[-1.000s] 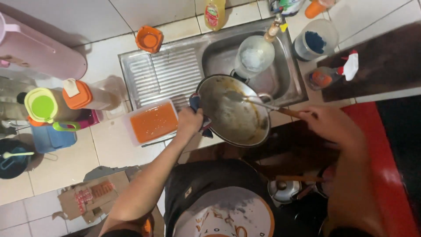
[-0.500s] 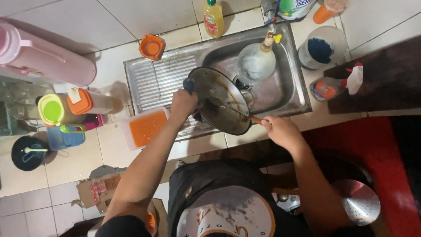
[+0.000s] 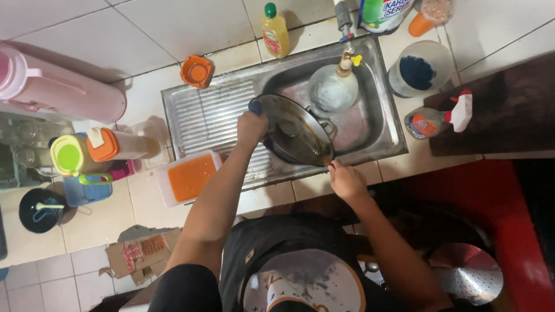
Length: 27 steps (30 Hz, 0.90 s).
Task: The person places a plastic container on the sink counter, then picks up a pot of orange liquid from the stove using a cloth. They pour the liquid into the container, scrape the pot with a spatula, and rinse the pot and spatula in the sink.
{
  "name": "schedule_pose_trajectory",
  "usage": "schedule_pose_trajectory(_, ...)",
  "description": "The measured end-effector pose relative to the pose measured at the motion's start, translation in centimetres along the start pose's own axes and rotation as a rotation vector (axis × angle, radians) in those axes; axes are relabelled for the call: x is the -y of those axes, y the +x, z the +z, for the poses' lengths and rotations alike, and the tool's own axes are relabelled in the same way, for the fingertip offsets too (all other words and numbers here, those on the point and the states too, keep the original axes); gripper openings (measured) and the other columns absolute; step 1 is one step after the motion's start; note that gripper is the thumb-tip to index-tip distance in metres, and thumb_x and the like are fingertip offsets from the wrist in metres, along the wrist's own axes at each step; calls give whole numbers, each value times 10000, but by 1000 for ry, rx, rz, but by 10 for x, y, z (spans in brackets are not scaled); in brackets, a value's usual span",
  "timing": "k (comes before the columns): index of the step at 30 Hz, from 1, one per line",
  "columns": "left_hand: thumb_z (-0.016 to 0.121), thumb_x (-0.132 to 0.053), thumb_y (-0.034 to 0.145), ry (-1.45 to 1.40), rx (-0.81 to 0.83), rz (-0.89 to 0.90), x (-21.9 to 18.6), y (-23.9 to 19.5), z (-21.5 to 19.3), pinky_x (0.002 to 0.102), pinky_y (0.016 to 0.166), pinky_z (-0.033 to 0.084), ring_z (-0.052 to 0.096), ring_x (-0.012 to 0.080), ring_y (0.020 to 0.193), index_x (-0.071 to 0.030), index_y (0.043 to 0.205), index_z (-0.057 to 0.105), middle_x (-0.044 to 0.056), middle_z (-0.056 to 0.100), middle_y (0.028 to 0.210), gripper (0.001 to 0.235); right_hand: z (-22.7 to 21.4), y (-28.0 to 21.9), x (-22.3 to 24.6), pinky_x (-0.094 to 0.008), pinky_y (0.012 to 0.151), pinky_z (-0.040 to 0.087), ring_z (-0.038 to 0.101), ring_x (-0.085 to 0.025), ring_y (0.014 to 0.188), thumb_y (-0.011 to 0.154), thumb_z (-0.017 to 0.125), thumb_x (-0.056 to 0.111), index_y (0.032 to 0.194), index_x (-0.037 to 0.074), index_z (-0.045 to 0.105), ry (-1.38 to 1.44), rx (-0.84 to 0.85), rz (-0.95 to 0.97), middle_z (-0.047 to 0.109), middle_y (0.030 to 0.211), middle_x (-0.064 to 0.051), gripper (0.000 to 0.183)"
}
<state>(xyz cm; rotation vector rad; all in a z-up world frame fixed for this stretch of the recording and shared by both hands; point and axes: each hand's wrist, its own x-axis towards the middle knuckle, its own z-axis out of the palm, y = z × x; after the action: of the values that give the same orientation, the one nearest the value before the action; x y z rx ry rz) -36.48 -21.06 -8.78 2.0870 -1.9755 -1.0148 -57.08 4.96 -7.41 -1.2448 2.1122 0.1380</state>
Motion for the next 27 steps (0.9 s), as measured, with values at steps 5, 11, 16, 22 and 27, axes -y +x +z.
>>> schedule_pose_trajectory(5,563,-267,814,-19,-43,-3,3,21,15,521,720,585,690,440,891,94,881,709,291,691,839,395,-5,-7,1,-498,882,545,714,-366,972,1032,333,410,1314,154,578,43,-60,-19,730,1035,-183,453)
schedule_pose_trajectory(11,534,-317,903,-40,-124,41,-8,-6,-4,523,668,586,694,463,858,114,914,675,316,679,828,453,21,16,-67,-453,735,562,697,-339,800,970,565,313,1201,159,682,24,-564,-287,703,863,-141,301)
schedule_pose_trajectory(16,493,-290,955,-107,-177,86,-33,-64,-61,530,666,578,688,479,855,125,958,658,315,679,822,446,-54,5,-63,-510,970,504,635,-410,1119,1021,438,249,1356,99,567,152,-70,-89,682,1172,-227,389)
schedule_pose_trajectory(22,489,-415,979,-239,-195,18,-19,-135,-108,609,792,513,631,519,1000,132,1078,627,370,663,942,573,-67,38,-75,-489,913,525,645,-360,1141,995,464,181,1334,107,623,73,-63,54,704,1204,-178,381)
schedule_pose_trajectory(27,535,-453,960,-412,-144,-69,-9,-182,-93,533,905,501,640,439,1043,12,1054,682,281,687,972,497,-52,90,-100,-452,1014,466,632,-287,1203,950,533,234,1277,199,687,-262,20,79,713,1228,-108,363)
